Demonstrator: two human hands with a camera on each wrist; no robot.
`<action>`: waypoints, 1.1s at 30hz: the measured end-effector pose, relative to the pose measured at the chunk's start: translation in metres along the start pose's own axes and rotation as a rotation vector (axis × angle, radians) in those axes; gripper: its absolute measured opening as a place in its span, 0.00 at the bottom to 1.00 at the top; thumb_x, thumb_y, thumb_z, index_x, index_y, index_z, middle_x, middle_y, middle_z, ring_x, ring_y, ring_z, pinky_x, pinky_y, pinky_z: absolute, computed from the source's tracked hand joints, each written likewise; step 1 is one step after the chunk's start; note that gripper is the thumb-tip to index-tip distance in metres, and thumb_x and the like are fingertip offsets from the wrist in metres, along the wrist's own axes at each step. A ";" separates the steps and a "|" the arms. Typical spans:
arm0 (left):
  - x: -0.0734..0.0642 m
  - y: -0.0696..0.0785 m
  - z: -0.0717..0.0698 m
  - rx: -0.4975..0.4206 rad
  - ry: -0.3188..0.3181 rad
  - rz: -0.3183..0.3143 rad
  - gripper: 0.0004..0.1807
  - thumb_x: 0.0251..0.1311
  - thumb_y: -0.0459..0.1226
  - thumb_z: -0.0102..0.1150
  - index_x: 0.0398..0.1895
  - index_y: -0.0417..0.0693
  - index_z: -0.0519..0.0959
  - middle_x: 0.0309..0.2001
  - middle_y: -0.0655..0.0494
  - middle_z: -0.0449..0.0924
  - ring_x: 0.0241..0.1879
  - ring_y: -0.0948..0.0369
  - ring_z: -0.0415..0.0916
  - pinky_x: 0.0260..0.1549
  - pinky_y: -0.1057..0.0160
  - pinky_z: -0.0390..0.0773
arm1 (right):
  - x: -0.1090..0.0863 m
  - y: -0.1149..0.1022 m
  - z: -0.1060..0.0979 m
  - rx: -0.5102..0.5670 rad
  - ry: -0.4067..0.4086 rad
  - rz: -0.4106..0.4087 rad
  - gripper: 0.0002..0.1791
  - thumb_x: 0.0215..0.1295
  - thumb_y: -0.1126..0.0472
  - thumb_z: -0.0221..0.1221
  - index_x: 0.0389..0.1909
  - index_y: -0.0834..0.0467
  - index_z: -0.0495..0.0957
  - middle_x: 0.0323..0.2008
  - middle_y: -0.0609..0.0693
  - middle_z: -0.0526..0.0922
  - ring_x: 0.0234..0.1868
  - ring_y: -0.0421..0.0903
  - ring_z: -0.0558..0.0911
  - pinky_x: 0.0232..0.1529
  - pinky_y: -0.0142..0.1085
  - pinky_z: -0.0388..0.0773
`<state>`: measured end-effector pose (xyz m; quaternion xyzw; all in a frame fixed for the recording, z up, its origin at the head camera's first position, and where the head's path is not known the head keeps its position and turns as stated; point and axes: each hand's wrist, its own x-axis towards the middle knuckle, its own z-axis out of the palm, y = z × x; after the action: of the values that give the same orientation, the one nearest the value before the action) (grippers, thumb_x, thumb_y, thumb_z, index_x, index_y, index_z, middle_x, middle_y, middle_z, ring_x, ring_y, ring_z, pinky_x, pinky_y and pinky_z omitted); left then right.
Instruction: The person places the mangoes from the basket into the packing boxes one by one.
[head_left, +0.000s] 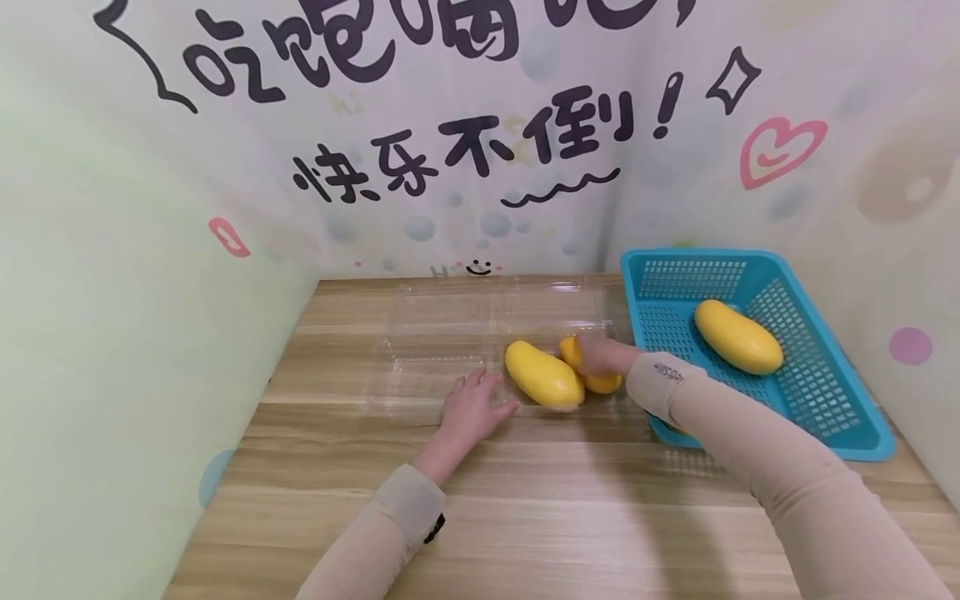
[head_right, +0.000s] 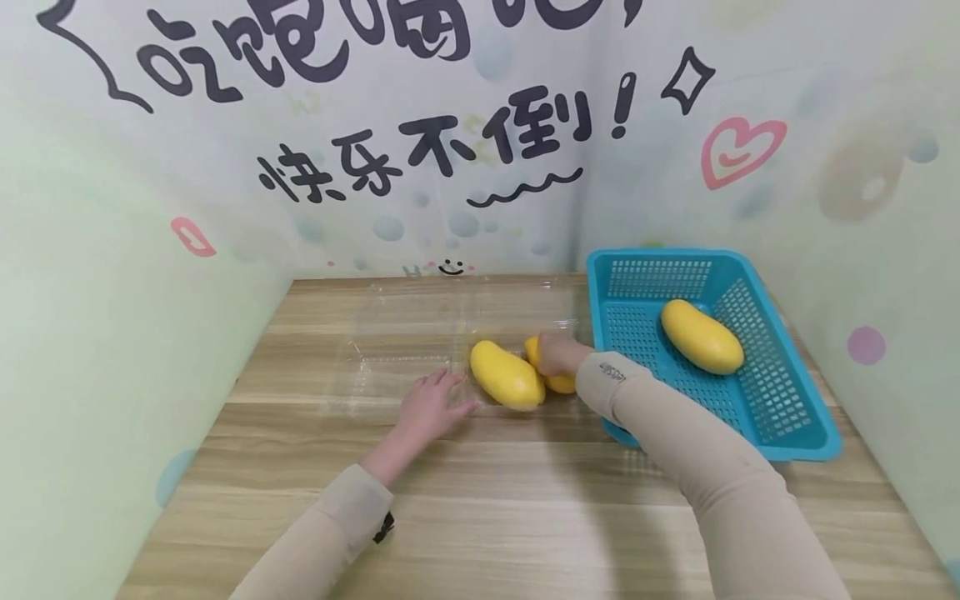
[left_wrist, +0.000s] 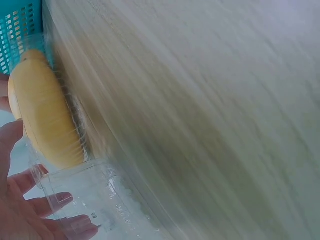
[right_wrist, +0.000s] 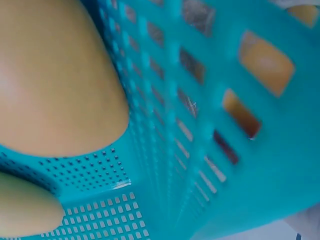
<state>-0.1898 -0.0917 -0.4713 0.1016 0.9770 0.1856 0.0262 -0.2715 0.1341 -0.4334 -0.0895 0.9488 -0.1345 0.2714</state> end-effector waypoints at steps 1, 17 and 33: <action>-0.001 -0.001 -0.001 0.005 -0.001 0.002 0.31 0.53 0.57 0.56 0.57 0.51 0.73 0.63 0.42 0.64 0.58 0.39 0.63 0.51 0.41 0.68 | 0.001 0.000 0.000 -0.006 0.002 -0.026 0.23 0.60 0.61 0.55 0.55 0.66 0.62 0.39 0.58 0.71 0.38 0.52 0.72 0.42 0.43 0.73; -0.008 -0.009 -0.008 0.034 -0.001 0.034 0.32 0.52 0.57 0.57 0.56 0.49 0.74 0.64 0.42 0.62 0.60 0.35 0.59 0.54 0.37 0.63 | -0.008 -0.008 -0.013 -0.029 0.051 -0.058 0.23 0.65 0.60 0.49 0.56 0.70 0.65 0.47 0.63 0.75 0.41 0.53 0.74 0.45 0.44 0.74; -0.005 -0.009 -0.013 0.104 -0.080 0.162 0.32 0.56 0.54 0.55 0.56 0.41 0.72 0.66 0.46 0.60 0.64 0.39 0.53 0.61 0.41 0.55 | 0.044 0.012 -0.035 0.241 0.150 0.184 0.16 0.67 0.66 0.42 0.51 0.71 0.66 0.44 0.63 0.72 0.42 0.55 0.72 0.47 0.43 0.75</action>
<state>-0.1881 -0.1056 -0.4624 0.1889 0.9721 0.1318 0.0445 -0.3279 0.1421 -0.4300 0.0412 0.9476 -0.2281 0.2199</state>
